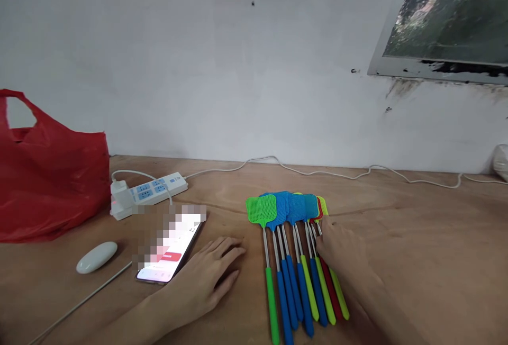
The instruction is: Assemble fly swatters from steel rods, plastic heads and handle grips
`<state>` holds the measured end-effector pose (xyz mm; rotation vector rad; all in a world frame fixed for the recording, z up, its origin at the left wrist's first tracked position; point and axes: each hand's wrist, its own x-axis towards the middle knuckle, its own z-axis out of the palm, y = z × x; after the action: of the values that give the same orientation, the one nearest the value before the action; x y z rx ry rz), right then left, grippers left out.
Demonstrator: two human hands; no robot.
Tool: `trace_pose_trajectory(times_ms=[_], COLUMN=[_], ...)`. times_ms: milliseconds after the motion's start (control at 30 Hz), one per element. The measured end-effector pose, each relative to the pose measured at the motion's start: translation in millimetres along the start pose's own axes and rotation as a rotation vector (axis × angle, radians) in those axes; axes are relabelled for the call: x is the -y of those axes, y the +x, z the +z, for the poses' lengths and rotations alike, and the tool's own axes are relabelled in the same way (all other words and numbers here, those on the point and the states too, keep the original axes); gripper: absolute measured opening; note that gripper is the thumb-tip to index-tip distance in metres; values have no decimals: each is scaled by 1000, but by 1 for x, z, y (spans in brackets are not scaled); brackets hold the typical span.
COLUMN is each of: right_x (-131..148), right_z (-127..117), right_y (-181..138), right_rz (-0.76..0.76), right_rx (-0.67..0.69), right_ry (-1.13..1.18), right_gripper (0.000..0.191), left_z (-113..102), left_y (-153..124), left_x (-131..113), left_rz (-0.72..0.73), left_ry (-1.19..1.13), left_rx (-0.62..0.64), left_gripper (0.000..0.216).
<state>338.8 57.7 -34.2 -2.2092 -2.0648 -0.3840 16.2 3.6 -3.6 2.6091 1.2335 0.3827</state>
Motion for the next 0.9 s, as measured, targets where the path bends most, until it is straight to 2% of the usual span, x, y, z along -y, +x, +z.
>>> trace_pose_trajectory(times_ms=[167,367,533,667,800,900], right_x=[-2,0,5,10,16,24], right_z=[6,2,-11,-27,-44,-51], right_y=[-1,-1,2,4,3,1], right_rz=[-39,7,80,165,222,152], right_rx=[4,-6,-38,-140,-275,-304], right_ry=[40,55,45,77,297,699], right_gripper=[14,12,13,23,39,45], left_z=[-1,-3,-3,-1,-2,-3], left_y=[0,0,-1,-2,-2,-1], left_x=[-1,-2,-2,-1,-1,0], left_rz=[2,11,18,31,30,26], left_ry=[18,31,30,32,35,34], left_rx=[21,24,22,2,1,10], left_gripper=[34,35,35,32,31,31])
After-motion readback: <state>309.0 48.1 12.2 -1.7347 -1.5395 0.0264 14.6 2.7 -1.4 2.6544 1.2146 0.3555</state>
